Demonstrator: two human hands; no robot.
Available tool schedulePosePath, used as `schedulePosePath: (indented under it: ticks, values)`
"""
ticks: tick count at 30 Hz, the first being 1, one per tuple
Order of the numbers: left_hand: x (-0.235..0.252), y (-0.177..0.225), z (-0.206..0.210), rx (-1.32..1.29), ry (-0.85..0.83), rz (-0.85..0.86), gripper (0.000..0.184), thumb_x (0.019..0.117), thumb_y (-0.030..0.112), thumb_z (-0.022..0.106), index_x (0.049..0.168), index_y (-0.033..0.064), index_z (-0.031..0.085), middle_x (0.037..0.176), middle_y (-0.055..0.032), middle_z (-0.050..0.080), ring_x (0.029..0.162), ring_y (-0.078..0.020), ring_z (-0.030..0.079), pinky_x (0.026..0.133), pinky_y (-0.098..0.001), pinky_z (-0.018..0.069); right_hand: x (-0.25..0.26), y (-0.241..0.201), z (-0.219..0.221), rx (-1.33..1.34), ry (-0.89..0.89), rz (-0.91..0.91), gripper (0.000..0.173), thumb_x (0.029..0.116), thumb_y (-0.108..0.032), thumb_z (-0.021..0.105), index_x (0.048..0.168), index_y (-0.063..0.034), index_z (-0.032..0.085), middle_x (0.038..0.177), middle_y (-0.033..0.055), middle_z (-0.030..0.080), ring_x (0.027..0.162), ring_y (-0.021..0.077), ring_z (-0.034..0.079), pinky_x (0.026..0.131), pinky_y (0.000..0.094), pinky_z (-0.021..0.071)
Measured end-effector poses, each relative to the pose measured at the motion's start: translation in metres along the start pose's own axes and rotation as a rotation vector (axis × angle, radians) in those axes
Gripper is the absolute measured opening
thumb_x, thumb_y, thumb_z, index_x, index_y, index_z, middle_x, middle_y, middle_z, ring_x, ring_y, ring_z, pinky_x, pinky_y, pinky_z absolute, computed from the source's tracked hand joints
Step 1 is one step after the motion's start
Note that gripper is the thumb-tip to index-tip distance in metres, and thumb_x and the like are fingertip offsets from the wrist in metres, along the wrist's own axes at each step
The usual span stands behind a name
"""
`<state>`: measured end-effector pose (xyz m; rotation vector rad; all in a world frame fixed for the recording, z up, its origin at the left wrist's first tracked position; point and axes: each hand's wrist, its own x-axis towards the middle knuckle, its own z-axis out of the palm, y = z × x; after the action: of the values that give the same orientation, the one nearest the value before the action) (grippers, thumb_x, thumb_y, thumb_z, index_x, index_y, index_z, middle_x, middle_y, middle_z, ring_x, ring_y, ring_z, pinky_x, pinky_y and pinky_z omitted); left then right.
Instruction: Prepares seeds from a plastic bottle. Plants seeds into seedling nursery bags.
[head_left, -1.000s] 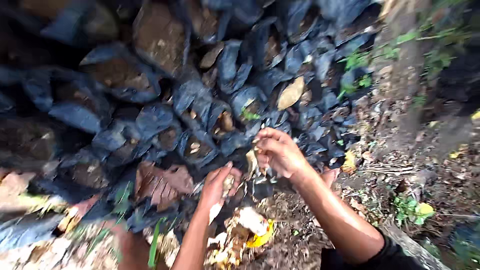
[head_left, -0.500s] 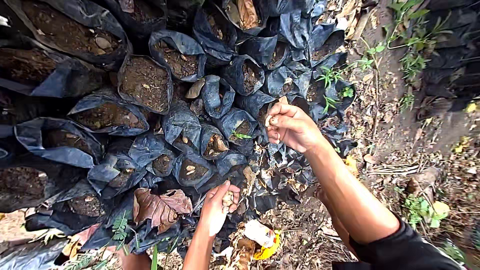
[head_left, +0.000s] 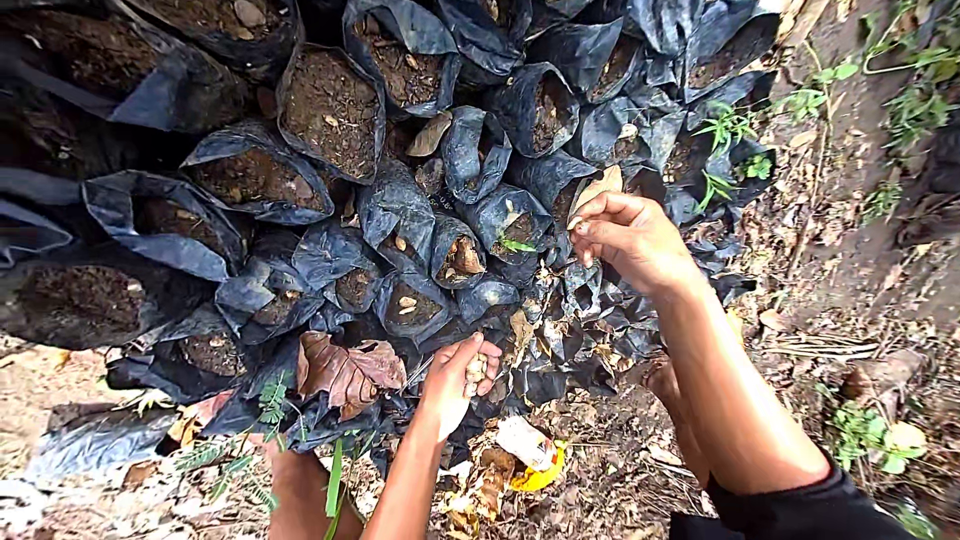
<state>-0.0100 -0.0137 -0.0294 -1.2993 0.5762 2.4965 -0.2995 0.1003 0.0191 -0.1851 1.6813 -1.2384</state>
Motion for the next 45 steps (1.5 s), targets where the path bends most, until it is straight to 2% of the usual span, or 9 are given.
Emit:
schedulePosePath:
  ticks: [4,7,11,18,24,30,34,38,45]
  values:
    - [0.000,0.000,0.001,-0.003,-0.001,0.005,0.047,0.1105,0.025,0.035,0.095,-0.0009,0.071,0.074,-0.0064,0.067,0.056,-0.0089,0.059,0.049,-0.0203,0.0487,-0.001,0.002,0.001,-0.480,-0.020,0.132,0.010,0.0950,-0.009,0.068,0.105,-0.0086,0.070,0.080,0.0068,0.070,0.059,0.0164,0.061,0.052,0.0316,0.0527]
    - [-0.001,-0.001,0.001,-0.002,-0.003,0.007,0.046,0.1105,0.025,0.035,0.095,-0.0010,0.070,0.075,-0.0065,0.066,0.056,-0.0086,0.059,0.048,-0.0200,0.0487,0.012,0.009,0.016,-0.775,0.005,0.101,0.020,0.0944,-0.009,0.069,0.113,-0.0090,0.073,0.088,0.0062,0.072,0.071,0.0193,0.067,0.068,0.0444,0.0572]
    - [-0.001,-0.001,0.001,0.018,-0.001,0.013,0.047,0.1107,0.024,0.035,0.096,-0.0017,0.070,0.076,-0.0074,0.067,0.057,-0.0098,0.059,0.049,-0.0210,0.0496,0.039,0.028,0.047,-0.768,0.232,-0.142,0.014,0.0948,-0.011,0.067,0.106,-0.0084,0.075,0.091,0.0038,0.074,0.075,0.0113,0.068,0.075,0.0342,0.0586]
    - [-0.004,0.000,0.001,0.036,0.003,0.027,0.048,0.1113,0.024,0.033,0.095,-0.0017,0.070,0.076,-0.0074,0.066,0.058,-0.0102,0.059,0.049,-0.0216,0.0497,0.073,0.047,0.074,-0.942,0.346,-0.191,0.021,0.0933,-0.013,0.069,0.113,-0.0055,0.072,0.096,0.0092,0.072,0.089,0.0232,0.071,0.083,0.0430,0.0581]
    - [-0.005,0.003,0.000,0.033,0.001,0.030,0.048,0.1114,0.025,0.034,0.096,-0.0019,0.070,0.077,-0.0073,0.066,0.058,-0.0101,0.060,0.050,-0.0211,0.0499,0.073,0.060,0.077,-0.973,0.395,-0.293,0.007,0.0912,-0.011,0.069,0.095,-0.0059,0.072,0.093,0.0106,0.063,0.079,0.0219,0.065,0.070,0.0381,0.0563]
    - [-0.004,0.003,0.000,0.036,0.005,0.033,0.047,0.1109,0.024,0.034,0.096,-0.0015,0.070,0.076,-0.0072,0.067,0.059,-0.0104,0.061,0.050,-0.0217,0.0512,0.053,0.056,0.080,-0.867,0.439,-0.434,0.007,0.0908,-0.008,0.069,0.096,-0.0023,0.069,0.094,0.0116,0.067,0.076,0.0188,0.065,0.070,0.0337,0.0556]
    - [-0.004,0.002,0.000,0.018,0.008,0.031,0.046,0.1104,0.023,0.035,0.095,-0.0013,0.071,0.076,-0.0072,0.067,0.058,-0.0102,0.061,0.050,-0.0215,0.0513,0.035,0.031,0.078,-0.800,0.430,-0.495,0.024,0.0909,-0.008,0.073,0.113,0.0005,0.070,0.092,0.0089,0.069,0.072,0.0123,0.062,0.067,0.0259,0.0543]
    - [-0.003,0.003,0.003,0.019,0.003,0.036,0.045,0.1101,0.024,0.036,0.095,-0.0006,0.071,0.077,-0.0078,0.067,0.059,-0.0106,0.062,0.051,-0.0216,0.0513,0.026,0.013,0.071,-0.823,0.418,-0.572,0.014,0.0902,-0.010,0.075,0.102,-0.0027,0.076,0.092,0.0080,0.066,0.072,0.0095,0.059,0.065,0.0210,0.0505]
    - [-0.005,-0.003,-0.009,0.068,-0.009,0.058,0.050,0.1093,0.030,0.031,0.097,0.0051,0.073,0.077,-0.0055,0.070,0.057,-0.0093,0.062,0.051,-0.0227,0.0531,0.032,0.001,0.029,-0.605,0.458,-0.331,0.014,0.0923,-0.009,0.075,0.106,-0.0086,0.077,0.100,0.0043,0.073,0.079,0.0116,0.068,0.072,0.0316,0.0597]
